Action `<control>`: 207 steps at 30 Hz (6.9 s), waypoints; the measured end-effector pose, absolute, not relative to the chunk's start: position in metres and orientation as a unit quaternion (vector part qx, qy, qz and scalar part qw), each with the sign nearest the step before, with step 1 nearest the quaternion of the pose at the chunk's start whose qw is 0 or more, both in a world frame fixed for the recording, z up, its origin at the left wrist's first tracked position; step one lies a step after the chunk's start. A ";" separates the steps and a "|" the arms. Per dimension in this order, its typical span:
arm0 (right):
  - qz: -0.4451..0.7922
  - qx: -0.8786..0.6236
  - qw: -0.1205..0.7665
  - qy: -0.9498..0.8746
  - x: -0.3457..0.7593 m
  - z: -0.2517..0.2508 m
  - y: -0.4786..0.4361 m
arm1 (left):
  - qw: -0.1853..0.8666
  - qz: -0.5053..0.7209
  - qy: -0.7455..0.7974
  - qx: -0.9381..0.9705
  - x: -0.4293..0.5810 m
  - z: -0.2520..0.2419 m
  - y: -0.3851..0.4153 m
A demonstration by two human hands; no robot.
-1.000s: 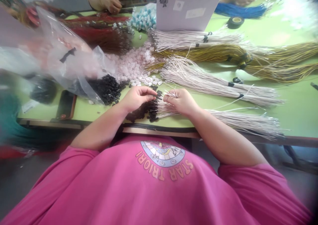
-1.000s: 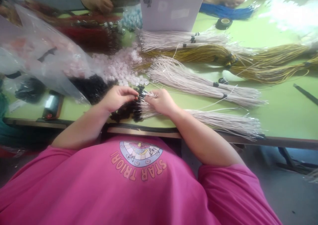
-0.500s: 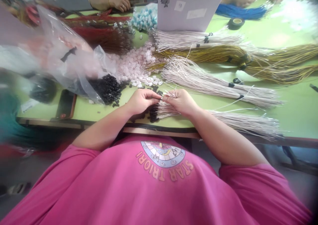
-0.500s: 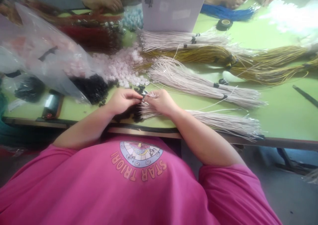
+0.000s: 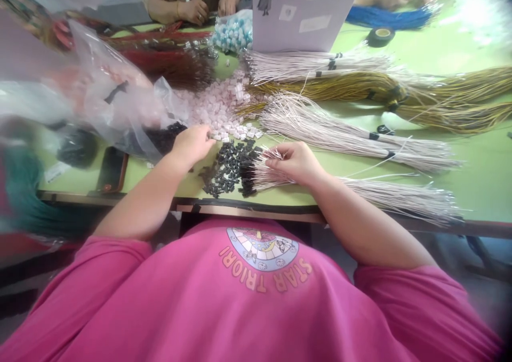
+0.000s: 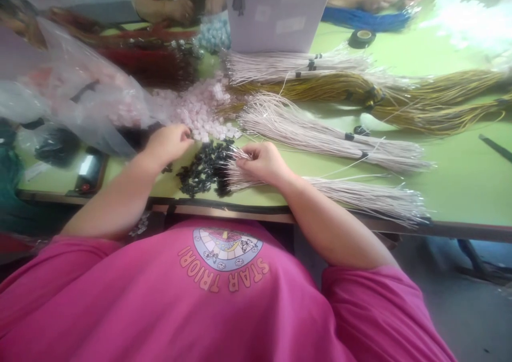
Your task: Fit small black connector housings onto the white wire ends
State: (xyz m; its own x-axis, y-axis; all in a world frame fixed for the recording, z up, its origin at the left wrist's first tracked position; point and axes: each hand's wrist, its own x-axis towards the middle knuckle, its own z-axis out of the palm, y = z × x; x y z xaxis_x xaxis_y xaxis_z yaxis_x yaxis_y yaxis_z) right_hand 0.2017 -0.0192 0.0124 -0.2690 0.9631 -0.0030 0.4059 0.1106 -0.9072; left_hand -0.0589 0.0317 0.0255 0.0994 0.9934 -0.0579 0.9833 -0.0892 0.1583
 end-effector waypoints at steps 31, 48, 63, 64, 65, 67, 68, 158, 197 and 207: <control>0.494 -0.497 0.300 -0.647 0.200 0.013 -0.023 | 0.506 0.326 0.479 0.639 0.000 0.015 -0.014; 0.483 -0.536 0.297 -0.625 0.195 0.012 -0.024 | 0.498 0.350 0.460 0.646 0.000 0.007 -0.011; 0.461 -0.538 0.291 -0.643 0.196 0.012 -0.024 | 0.480 0.347 0.477 0.650 -0.001 0.008 -0.014; 0.461 -0.537 0.291 -0.644 0.196 0.012 -0.024 | 0.480 0.346 0.477 0.650 -0.001 0.008 -0.014; 0.461 -0.534 0.290 -0.647 0.196 0.011 -0.024 | 0.476 0.343 0.478 0.654 0.000 0.008 -0.014; 0.456 -0.529 0.292 -0.654 0.195 0.010 -0.023 | 0.462 0.332 0.480 0.668 0.000 0.008 -0.015; 0.453 -0.524 0.293 -0.659 0.195 0.009 -0.023 | 0.455 0.326 0.478 0.677 0.001 0.009 -0.016; 0.413 -0.520 0.236 -0.709 0.199 0.014 -0.023 | 0.459 0.268 0.457 0.713 0.013 0.005 -0.013; 0.479 -0.527 0.308 -0.631 0.194 0.015 -0.027 | 0.265 0.261 0.461 0.806 -0.005 0.023 -0.021; 0.454 -0.522 0.295 -0.659 0.194 0.015 -0.026 | 0.245 0.259 0.449 0.819 -0.003 0.025 -0.022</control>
